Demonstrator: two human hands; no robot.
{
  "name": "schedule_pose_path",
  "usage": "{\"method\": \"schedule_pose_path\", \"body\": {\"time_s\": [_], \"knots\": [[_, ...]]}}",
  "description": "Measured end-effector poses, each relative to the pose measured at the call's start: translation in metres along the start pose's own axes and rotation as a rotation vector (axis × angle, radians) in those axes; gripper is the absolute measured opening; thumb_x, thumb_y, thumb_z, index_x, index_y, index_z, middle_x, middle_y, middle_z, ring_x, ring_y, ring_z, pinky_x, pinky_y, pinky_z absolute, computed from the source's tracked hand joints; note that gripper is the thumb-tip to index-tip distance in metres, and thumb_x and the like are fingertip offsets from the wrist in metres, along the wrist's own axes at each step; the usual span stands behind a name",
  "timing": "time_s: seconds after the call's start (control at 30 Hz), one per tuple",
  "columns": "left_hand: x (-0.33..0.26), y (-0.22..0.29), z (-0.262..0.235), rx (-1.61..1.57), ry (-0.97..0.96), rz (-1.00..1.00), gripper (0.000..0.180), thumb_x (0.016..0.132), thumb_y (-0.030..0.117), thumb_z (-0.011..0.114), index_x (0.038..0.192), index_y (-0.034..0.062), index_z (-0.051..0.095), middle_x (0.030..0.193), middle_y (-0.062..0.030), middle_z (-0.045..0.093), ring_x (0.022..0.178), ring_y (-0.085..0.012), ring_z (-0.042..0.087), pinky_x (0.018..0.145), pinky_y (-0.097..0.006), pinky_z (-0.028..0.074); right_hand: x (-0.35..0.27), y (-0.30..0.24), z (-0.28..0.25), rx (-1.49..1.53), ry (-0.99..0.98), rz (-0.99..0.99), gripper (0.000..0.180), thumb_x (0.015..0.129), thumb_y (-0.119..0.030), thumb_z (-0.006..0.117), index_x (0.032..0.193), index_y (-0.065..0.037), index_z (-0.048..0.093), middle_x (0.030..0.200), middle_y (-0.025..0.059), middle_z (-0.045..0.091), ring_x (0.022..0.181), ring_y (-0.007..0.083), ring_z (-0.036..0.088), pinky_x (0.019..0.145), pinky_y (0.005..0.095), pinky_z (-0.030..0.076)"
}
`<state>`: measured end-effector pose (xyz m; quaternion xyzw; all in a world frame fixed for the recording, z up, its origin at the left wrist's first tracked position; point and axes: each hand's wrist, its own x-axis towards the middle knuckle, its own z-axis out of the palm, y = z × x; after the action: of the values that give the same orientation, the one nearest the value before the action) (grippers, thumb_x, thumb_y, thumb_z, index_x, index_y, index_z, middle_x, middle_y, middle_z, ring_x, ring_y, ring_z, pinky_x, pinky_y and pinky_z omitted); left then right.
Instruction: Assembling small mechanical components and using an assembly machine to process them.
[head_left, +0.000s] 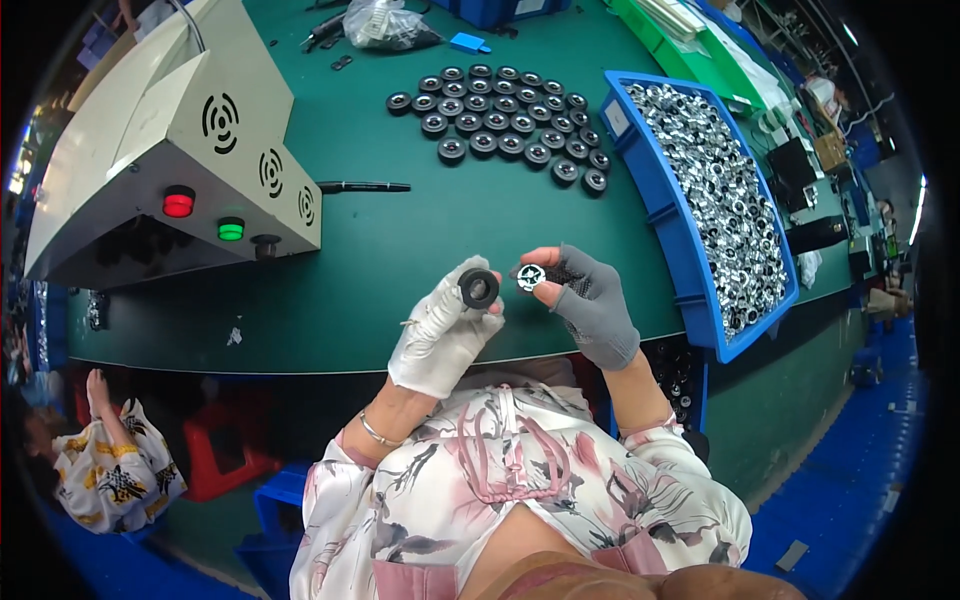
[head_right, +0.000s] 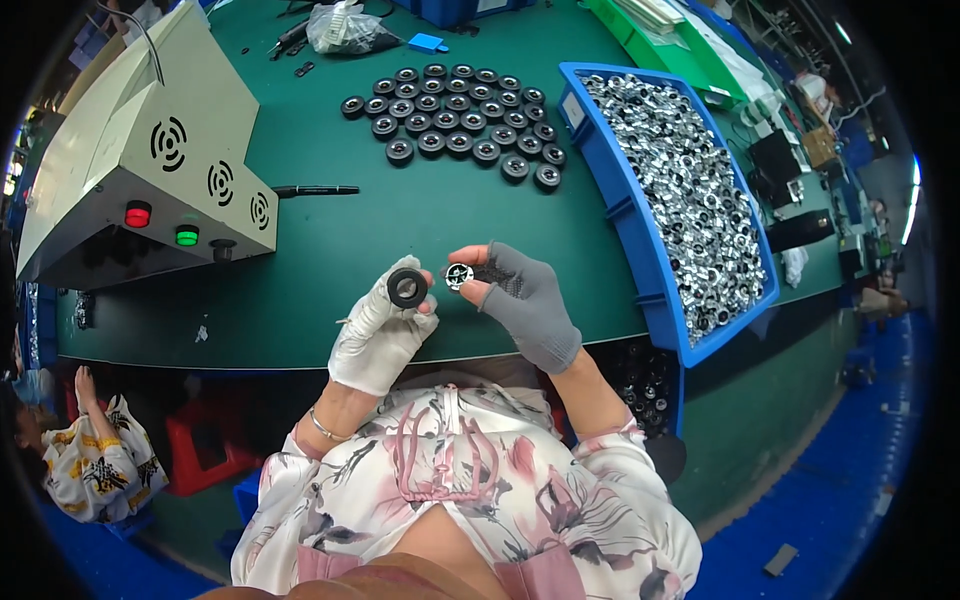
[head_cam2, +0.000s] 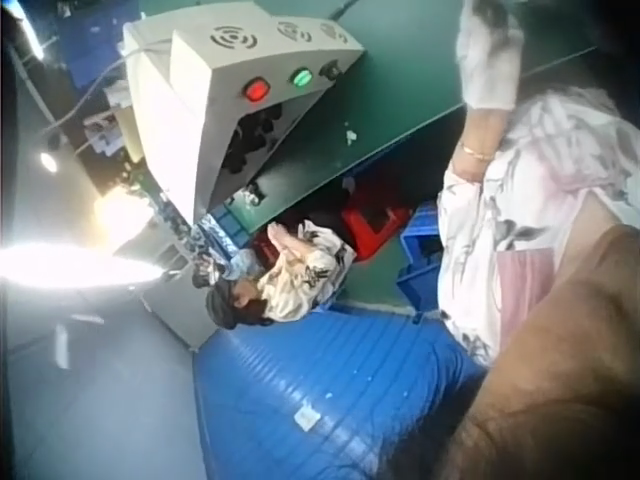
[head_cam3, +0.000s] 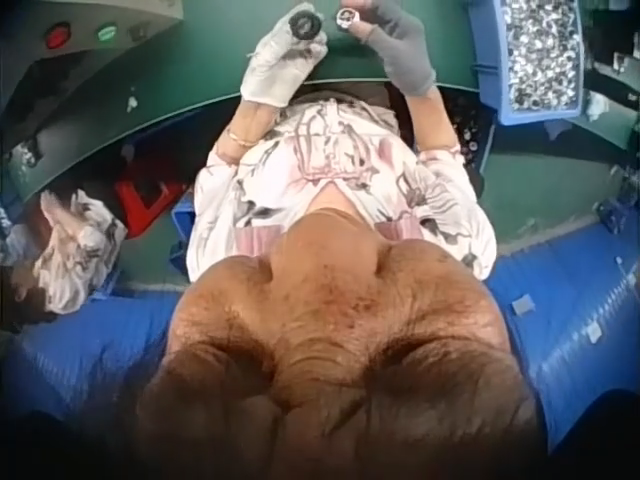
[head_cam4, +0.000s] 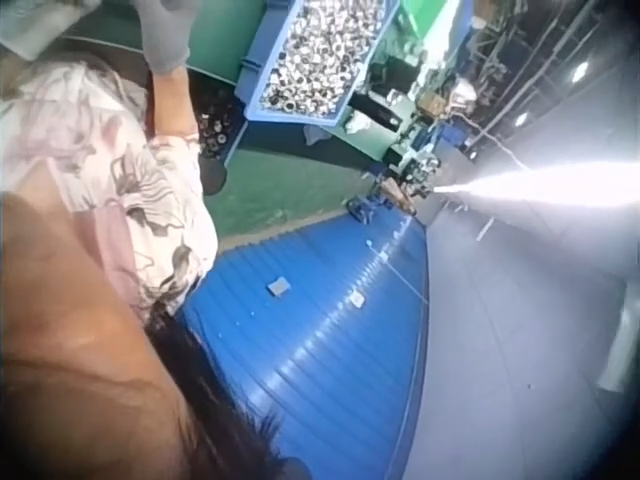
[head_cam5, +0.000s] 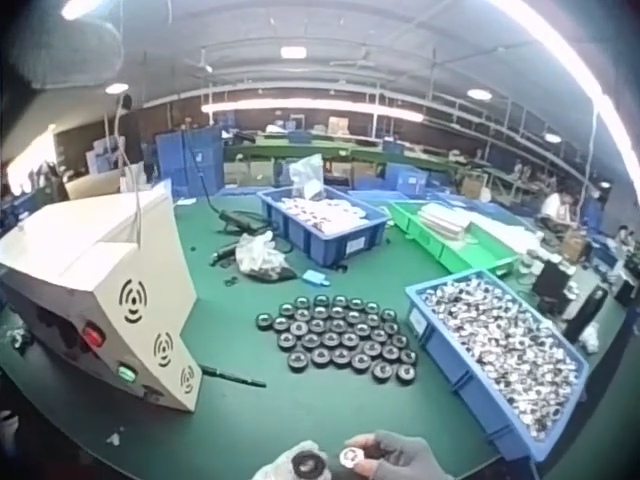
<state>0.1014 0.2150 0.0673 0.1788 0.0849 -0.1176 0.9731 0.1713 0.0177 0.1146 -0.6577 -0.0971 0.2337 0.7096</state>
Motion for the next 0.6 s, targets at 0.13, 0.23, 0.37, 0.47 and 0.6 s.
{"method": "schedule_pose_path", "body": {"time_s": [0.13,0.23,0.37,0.47,0.6], "knots": [[0.001,0.009,0.001,0.386,0.079,0.226,0.068,0.086,0.018,0.079,0.143,0.0000,0.045,0.116,-0.0083,0.058,0.094,-0.0189,0.059,0.083,-0.031,0.051,0.017,-0.001,0.011,0.028,-0.022,0.039,0.036,0.089,-0.007,0.065,0.124,0.002,0.062,0.108,0.0044,0.066,0.097,0.0093,0.060,0.084,0.0230,0.047],[0.004,0.012,0.005,1.273,0.228,0.620,0.079,0.079,0.007,0.082,0.146,-0.0008,0.041,0.111,-0.0072,0.057,0.091,-0.0157,0.058,0.077,-0.029,0.051,0.020,0.002,0.017,0.140,-0.016,0.029,0.039,0.090,-0.008,0.064,0.127,0.004,0.059,0.111,0.0074,0.066,0.100,0.0122,0.061,0.088,0.0254,0.049],[0.008,0.017,0.006,1.709,0.247,0.841,0.088,0.071,0.001,0.084,0.147,0.0008,0.041,0.103,-0.0078,0.058,0.076,-0.0162,0.055,0.068,-0.028,0.049,0.016,0.011,0.019,0.240,0.040,0.065,0.045,0.092,-0.011,0.065,0.131,0.009,0.053,0.118,0.0164,0.064,0.104,0.0207,0.064,0.094,0.0317,0.051],[0.010,0.014,0.004,1.765,0.260,0.826,0.087,0.070,0.002,0.084,0.146,0.0000,0.041,0.101,-0.0080,0.059,0.073,-0.0180,0.054,0.066,-0.030,0.049,0.010,0.018,0.016,0.276,0.025,0.099,0.043,0.094,-0.013,0.064,0.130,0.008,0.054,0.117,0.0166,0.064,0.104,0.0202,0.064,0.093,0.0309,0.051],[0.012,0.007,0.000,1.860,0.302,0.791,0.086,0.069,0.002,0.084,0.144,-0.0033,0.042,0.098,-0.0093,0.060,0.072,-0.0205,0.055,0.064,-0.032,0.049,0.004,0.023,0.009,0.258,0.002,0.129,0.041,0.094,-0.014,0.064,0.128,0.008,0.055,0.115,0.0166,0.064,0.102,0.0202,0.064,0.092,0.0310,0.051]]}}
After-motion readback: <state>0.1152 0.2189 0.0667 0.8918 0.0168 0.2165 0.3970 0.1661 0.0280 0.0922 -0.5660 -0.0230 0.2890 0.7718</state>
